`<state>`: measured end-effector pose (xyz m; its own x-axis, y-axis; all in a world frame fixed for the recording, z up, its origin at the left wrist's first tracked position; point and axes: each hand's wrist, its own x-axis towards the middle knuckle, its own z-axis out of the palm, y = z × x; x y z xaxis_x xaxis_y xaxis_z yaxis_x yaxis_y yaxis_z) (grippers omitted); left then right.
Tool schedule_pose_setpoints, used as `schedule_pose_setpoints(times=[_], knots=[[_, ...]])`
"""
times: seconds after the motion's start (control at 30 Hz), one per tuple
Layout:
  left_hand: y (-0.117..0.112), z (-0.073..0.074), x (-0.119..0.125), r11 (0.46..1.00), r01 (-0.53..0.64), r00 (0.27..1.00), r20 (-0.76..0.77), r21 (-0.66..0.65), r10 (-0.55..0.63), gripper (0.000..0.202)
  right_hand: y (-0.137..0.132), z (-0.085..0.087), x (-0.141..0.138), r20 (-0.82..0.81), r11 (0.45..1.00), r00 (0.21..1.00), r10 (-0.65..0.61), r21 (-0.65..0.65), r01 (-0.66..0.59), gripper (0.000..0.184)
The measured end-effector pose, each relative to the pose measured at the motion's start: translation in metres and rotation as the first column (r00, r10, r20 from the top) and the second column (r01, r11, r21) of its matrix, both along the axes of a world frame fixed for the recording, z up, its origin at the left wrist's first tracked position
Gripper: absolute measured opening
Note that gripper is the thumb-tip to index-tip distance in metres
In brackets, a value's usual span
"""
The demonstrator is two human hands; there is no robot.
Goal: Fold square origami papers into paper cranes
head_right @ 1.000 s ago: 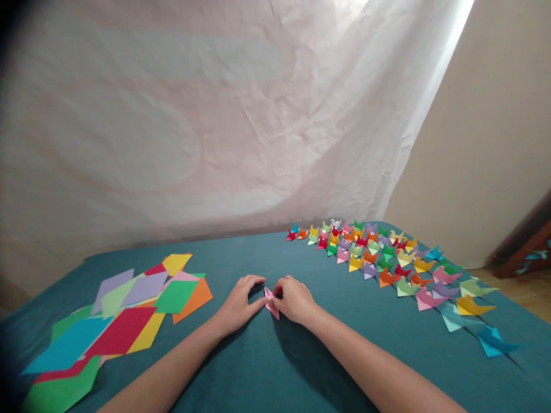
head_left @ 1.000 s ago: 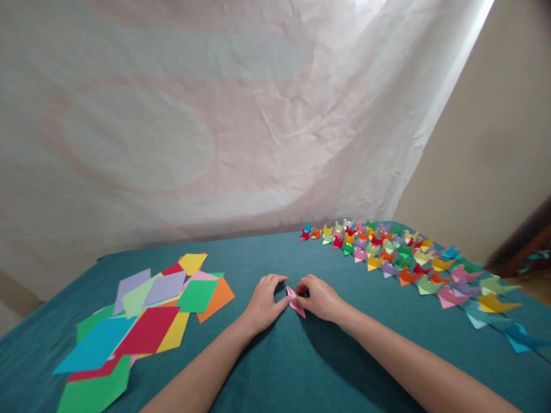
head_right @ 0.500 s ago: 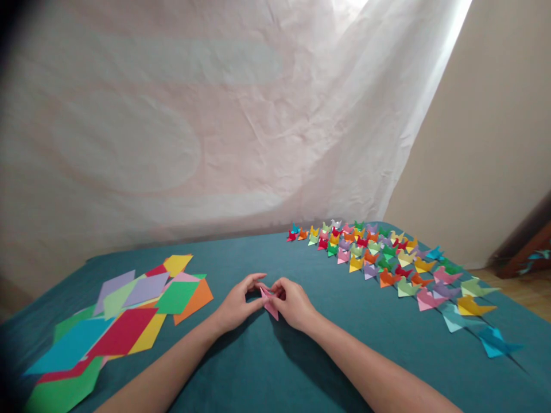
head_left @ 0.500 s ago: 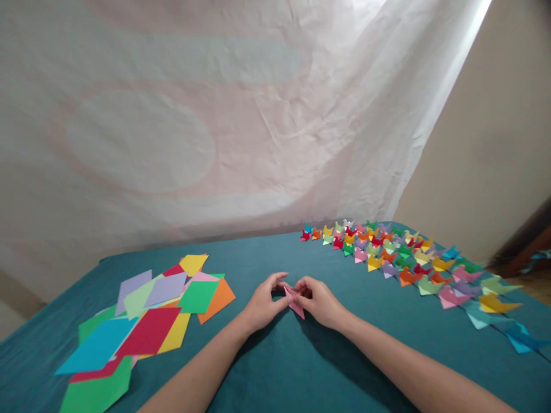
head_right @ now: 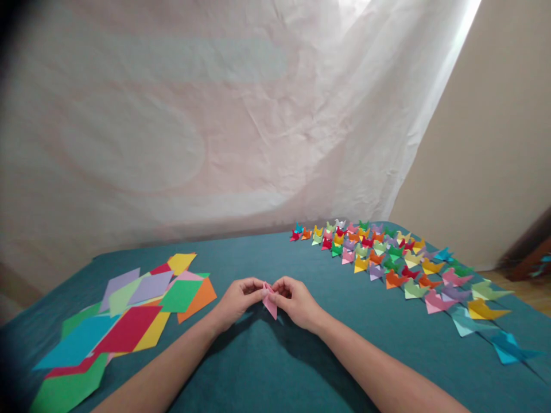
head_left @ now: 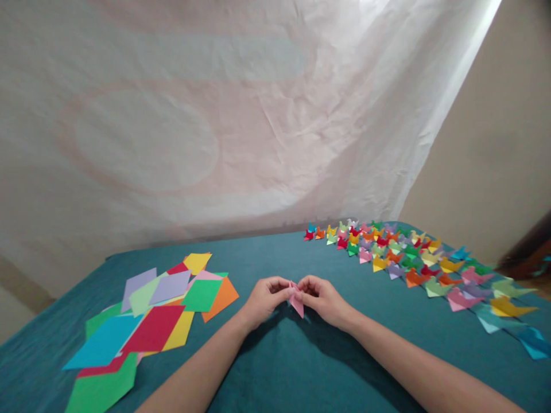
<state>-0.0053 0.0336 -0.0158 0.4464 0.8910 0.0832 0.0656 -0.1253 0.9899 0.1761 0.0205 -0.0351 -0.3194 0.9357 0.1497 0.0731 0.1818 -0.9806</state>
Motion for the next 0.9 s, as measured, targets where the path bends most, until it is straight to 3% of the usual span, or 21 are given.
schedule_pose_setpoints(times=[0.53,0.9], knots=[[0.0022,-0.0010,0.0008,0.998,-0.066,0.997,-0.045,-0.005,0.065,0.035,-0.0038,0.0093,0.0018,0.029,0.999,0.999,0.040,0.009,-0.040,0.030],[0.0004,-0.0024,0.0055,0.988,-0.114,0.988,-0.094,0.103,0.123,0.032,-0.0043,0.0101,-0.0014,0.044,1.000,0.999,-0.006,-0.007,0.006,0.031]])
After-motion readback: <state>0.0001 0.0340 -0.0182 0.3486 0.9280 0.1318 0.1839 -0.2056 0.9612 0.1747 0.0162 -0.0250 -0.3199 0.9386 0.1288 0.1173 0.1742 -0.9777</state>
